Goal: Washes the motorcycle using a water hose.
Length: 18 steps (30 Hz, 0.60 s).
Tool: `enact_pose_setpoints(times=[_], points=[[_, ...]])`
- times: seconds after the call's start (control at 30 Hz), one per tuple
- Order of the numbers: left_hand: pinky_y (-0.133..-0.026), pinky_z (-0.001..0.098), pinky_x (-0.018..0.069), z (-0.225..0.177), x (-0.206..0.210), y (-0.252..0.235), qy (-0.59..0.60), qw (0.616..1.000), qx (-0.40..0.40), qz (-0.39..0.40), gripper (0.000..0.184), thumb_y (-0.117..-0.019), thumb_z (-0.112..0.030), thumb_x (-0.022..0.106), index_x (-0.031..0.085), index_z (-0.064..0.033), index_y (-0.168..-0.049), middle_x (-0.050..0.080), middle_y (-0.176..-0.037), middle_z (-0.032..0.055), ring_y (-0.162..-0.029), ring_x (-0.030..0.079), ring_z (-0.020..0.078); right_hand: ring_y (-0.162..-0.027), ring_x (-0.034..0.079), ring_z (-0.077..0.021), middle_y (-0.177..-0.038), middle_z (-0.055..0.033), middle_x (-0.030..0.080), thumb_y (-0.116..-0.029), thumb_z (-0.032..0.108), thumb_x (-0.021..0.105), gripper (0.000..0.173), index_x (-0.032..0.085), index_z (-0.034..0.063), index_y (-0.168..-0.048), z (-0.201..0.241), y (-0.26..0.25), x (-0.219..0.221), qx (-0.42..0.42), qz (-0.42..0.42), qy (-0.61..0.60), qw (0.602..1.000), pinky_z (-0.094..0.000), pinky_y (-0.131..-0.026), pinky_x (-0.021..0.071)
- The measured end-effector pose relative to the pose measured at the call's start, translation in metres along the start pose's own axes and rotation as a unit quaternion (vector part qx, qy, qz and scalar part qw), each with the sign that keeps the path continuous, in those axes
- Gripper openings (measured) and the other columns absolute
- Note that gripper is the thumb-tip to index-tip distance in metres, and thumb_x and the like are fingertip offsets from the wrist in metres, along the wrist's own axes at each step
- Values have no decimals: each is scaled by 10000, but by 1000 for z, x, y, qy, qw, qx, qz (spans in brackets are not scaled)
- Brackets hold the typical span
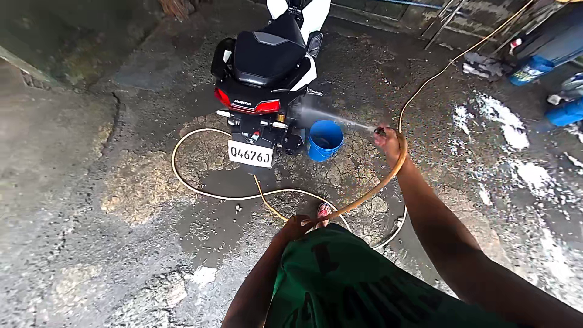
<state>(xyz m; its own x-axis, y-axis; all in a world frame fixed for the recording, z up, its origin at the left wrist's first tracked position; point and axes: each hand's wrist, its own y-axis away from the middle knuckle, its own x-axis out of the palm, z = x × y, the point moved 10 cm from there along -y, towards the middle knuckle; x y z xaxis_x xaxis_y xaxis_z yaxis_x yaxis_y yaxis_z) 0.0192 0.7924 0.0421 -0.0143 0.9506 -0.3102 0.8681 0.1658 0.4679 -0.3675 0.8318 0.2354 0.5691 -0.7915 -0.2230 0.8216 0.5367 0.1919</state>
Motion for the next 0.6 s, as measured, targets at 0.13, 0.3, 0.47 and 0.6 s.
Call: enact_pose_setpoints(times=[0.13,0.3,0.47,0.6], points=[[-1100,478,470,-11,-24,-24,47,996,-58,37,457,-1084,-404,492,689,-56,-1307,695,-1280,164,-1209,654,255,-1127,685,-177,-1365,-117,638,-1119,321,249,487,536,99,-1444,8,-20,-6,9,62,-32,998,-342,-972,548],[-951,409,575,-28,-145,-49,139,955,-104,-239,334,-1080,-186,503,640,35,-1290,709,-1200,188,-1052,710,232,-1068,688,-141,-1331,-74,648,-1112,307,229,485,524,113,-1444,-8,-86,-47,14,41,-128,991,-320,-923,557],[-1088,565,458,-133,-302,-55,-153,818,-92,-547,365,-1031,-237,559,671,59,-1213,602,-1317,301,-1250,587,428,-1127,674,-149,-1384,-81,621,-1103,278,195,509,519,87,-1446,-6,-142,-66,-13,161,-151,975,-329,-997,539],[-1126,589,399,-208,-370,-124,-302,780,-59,-545,393,-1018,-281,518,680,-18,-1261,556,-1405,272,-1353,490,448,-1078,699,-177,-1277,-123,675,-1102,231,155,522,525,9,-1397,0,-207,-71,6,154,-207,966,-338,-979,557]])
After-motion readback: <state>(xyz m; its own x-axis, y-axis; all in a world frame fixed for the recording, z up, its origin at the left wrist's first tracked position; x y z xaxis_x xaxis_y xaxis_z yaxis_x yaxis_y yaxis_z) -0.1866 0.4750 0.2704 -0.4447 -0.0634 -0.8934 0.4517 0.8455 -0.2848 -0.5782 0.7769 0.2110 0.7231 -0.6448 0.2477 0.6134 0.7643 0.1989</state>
